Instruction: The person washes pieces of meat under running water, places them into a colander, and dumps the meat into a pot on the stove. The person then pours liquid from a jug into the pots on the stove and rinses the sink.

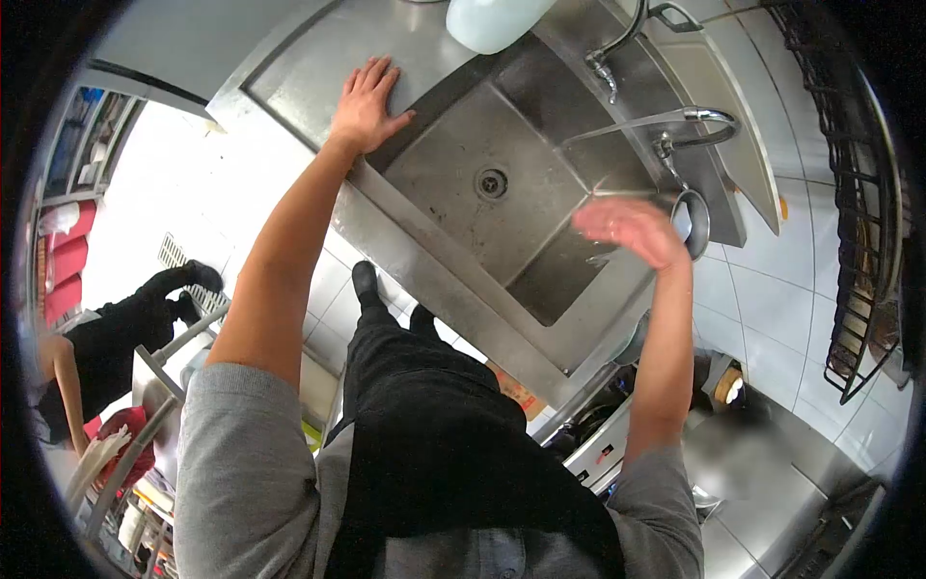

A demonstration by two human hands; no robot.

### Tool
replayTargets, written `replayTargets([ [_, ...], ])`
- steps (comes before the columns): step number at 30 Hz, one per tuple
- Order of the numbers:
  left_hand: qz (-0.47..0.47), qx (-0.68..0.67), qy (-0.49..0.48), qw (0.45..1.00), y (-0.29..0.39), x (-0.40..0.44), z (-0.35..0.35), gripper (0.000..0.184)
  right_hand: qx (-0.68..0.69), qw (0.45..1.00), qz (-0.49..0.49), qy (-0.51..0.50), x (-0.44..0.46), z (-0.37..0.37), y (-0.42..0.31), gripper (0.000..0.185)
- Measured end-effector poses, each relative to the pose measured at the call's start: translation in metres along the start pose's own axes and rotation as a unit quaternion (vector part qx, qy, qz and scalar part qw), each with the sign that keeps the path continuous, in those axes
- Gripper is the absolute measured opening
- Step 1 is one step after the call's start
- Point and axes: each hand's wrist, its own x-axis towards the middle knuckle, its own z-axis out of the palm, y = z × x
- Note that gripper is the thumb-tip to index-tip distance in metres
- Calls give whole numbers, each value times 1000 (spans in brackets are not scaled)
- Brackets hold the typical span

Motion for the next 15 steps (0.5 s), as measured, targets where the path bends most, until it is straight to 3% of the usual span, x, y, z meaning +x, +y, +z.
replayTargets([
  [3,-3,15,-4,1000,-2,-3,4,78,-14,992,2,123,13,-5,13,45],
  [6,1,11,-5,1000,-2,-1,3,78,233,939,-182,173,49,-12,-14,39],
  [9,4,4,-2,1000,0,-1,-1,78,410,844,-244,243,90,-17,-40,30],
  [12,2,-3,-7,1000,3,-1,-7,77,440,838,-308,100,106,-26,-50,22],
  [15,1,-4,-6,1000,6,0,-9,77,472,823,-295,-117,105,-39,-54,19],
])
